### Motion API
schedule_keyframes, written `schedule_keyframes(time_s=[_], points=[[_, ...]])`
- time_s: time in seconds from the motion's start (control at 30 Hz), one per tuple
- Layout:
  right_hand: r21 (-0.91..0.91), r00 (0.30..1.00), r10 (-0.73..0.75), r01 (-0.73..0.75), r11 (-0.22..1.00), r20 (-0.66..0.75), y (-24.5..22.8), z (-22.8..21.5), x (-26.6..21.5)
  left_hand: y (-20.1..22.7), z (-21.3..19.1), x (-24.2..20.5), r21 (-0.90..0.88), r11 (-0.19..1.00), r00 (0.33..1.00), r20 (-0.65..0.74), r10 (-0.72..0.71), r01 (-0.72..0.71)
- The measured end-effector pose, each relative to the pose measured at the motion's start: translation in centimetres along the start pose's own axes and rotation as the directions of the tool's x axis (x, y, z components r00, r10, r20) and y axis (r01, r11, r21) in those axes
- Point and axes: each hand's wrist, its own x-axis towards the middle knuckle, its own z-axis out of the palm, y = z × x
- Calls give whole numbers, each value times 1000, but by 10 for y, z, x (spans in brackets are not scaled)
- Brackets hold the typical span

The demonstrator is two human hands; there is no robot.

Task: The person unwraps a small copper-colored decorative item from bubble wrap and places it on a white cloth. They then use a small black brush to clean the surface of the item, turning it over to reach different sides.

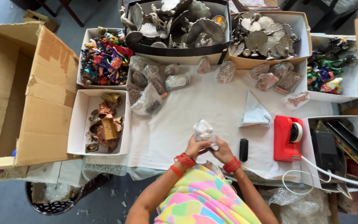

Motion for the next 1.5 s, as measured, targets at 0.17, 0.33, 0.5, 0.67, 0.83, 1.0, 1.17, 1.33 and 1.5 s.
schedule_keyframes(time_s=[0.17, 0.33, 0.5, 0.67, 0.83, 1.0, 1.17, 1.33, 1.5], points=[[-59, 989, -89, 96, 994, 115, 52, 6, 30, -12, -33, 2, -54, 988, 983, -109, -147, 142], [-398, 954, 77, -193, 897, -290, 103, 16, 76, -18, -41, 31, -21, 998, 983, -177, -54, 51], [-569, 901, 78, -334, 752, -426, 96, 21, 100, -3, -19, 68, 29, 994, 985, -140, 105, -102], [-618, 893, 195, -425, 662, -405, 54, 2, 101, 13, 18, 128, 41, 999, 990, -136, 31, -26], [-608, 860, 421, -505, 612, -289, 46, -4, 99, 42, 79, 185, 33, 996, 996, 25, 83, -84], [-492, 869, 275, -465, 736, -411, 57, 1, 101, 60, 137, 263, 249, 842, 877, 185, 443, -478], [-511, 878, 325, -470, 719, -351, 47, -10, 103, 72, 174, 331, 538, 549, 735, 219, 641, -639], [-493, 870, 401, -494, 717, -287, 42, -16, 105, 55, 176, 389, 620, 431, 675, 226, 702, -656], [-493, 866, 427, -500, 712, -260, 33, -22, 106, 38, 165, 411, 379, 708, 788, 109, 605, -596]])
